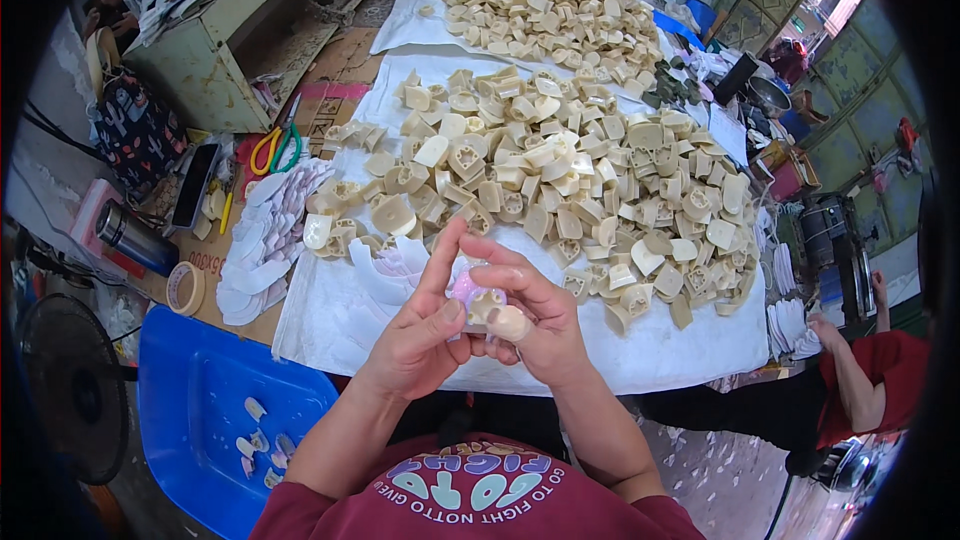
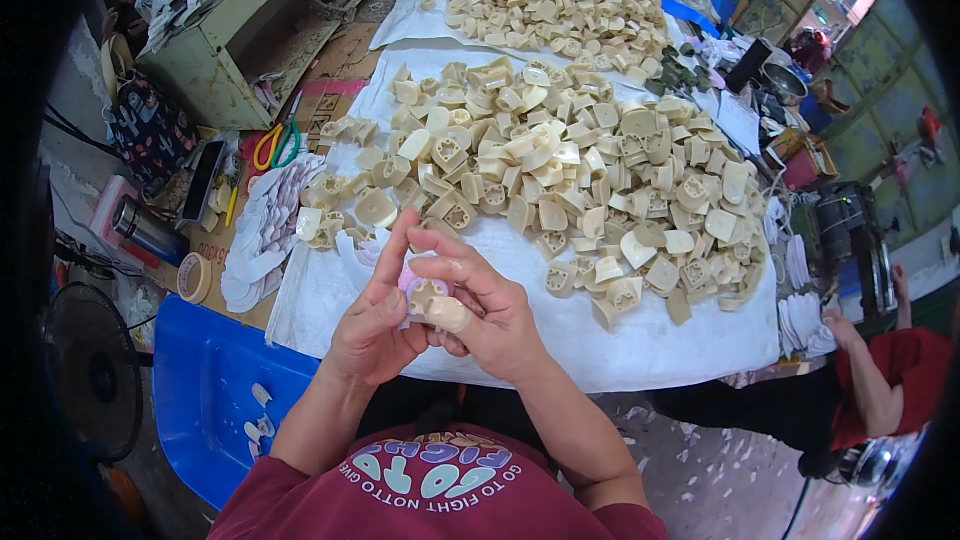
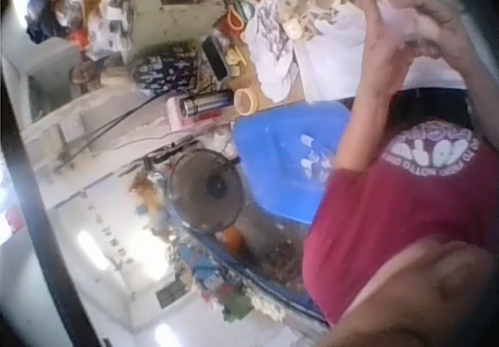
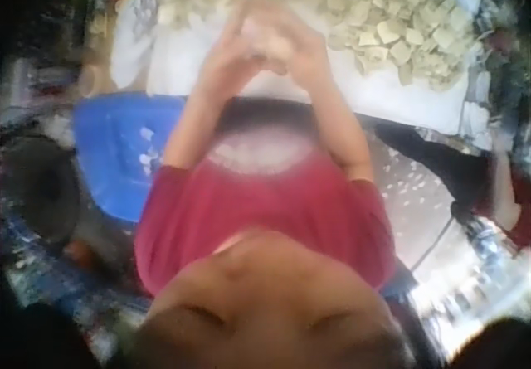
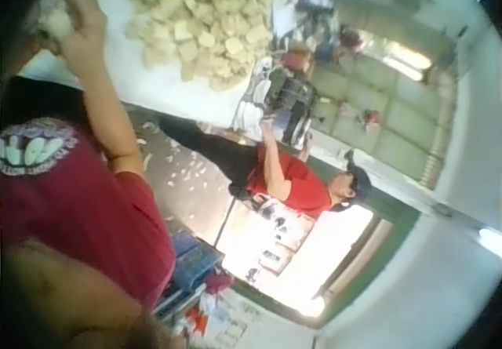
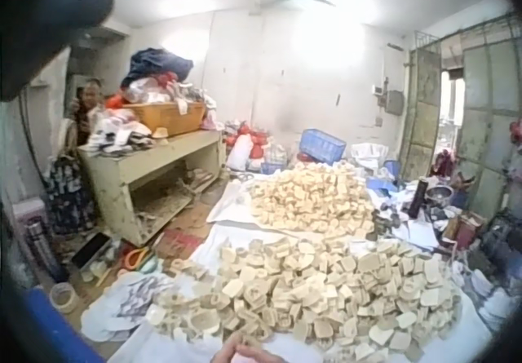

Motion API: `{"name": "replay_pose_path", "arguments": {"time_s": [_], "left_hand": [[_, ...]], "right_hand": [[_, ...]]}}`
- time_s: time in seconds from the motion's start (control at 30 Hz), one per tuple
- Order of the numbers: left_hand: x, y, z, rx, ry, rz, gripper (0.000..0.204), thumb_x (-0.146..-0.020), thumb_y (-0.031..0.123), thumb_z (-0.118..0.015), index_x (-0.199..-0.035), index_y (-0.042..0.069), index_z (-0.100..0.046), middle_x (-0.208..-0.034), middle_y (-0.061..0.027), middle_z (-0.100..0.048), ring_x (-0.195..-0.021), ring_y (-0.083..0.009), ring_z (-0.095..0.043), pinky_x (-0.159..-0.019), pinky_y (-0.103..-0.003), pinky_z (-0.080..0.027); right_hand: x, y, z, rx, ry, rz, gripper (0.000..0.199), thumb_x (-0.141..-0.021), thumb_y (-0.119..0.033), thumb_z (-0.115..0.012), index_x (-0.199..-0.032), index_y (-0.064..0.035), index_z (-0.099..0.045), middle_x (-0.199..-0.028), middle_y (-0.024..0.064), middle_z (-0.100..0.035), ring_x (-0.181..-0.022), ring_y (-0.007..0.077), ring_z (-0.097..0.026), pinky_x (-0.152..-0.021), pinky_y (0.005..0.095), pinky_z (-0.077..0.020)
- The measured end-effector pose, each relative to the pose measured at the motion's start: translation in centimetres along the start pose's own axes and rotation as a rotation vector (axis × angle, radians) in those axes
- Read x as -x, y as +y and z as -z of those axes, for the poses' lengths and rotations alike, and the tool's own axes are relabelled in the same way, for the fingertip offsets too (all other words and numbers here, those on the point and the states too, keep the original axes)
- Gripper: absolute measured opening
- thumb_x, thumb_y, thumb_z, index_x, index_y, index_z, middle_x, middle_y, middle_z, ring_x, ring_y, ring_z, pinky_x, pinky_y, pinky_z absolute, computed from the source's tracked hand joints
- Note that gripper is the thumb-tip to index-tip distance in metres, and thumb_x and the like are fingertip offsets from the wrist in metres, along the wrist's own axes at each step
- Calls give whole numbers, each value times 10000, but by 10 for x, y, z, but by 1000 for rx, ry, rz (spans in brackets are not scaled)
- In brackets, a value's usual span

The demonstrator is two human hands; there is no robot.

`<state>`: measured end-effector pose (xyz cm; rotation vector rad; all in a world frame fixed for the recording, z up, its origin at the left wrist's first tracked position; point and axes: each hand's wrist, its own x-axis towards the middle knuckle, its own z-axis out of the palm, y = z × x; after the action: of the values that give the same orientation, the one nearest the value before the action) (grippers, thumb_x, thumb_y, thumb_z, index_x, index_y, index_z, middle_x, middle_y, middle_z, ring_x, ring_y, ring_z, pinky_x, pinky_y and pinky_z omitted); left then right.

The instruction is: The person repeatedly picks up small, beige, rectangular plastic components from a large pile on a table. They wrap each component individually in a small piece of white paper or thin cloth, folding the material around the object, and then place the wrapped item into a blue plastic bin to the left.

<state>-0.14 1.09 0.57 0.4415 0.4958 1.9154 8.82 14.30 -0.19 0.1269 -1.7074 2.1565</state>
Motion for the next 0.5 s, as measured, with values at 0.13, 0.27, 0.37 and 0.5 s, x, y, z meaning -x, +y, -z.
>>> {"name": "replay_pose_path", "arguments": {"time_s": [0.13,0.27,0.37,0.5], "left_hand": [[4,0,4,-23,-31,35,942,-876,225,-647,-1514,282,44,-1243,-165,-515,-1023,-300,-616,-756,-418,-566],[-3,-2,0,-60,58,-14,962,-857,238,-668,-1515,284,31,-1248,-153,-515,-1000,-316,-623,-745,-423,-568],[0,-1,8,-129,56,20,963,-852,265,-672,-1515,287,26,-1244,-157,-515,-1003,-330,-620,-721,-426,-571],[5,1,6,40,16,27,964,-850,271,-670,-1515,288,27,-1229,-162,-519,-923,-340,-645,-683,-430,-573]], "right_hand": [[-4,-6,4,-62,-34,-97,349,-870,19,-589,-1216,-25,-588,-1450,112,-398,-736,58,-573,-547,176,-439],[-8,-9,-3,-39,26,-107,342,-864,41,-586,-1198,-29,-599,-1441,121,-409,-657,70,-580,-497,185,-444],[-5,-2,0,-108,37,-169,336,-857,38,-601,-1185,-38,-610,-1449,123,-398,-648,88,-593,-505,196,-464],[-7,-14,3,-165,-72,-208,317,-870,-12,-607,-1185,-50,-620,-1442,125,-409,-773,132,-632,-604,244,-505]]}}
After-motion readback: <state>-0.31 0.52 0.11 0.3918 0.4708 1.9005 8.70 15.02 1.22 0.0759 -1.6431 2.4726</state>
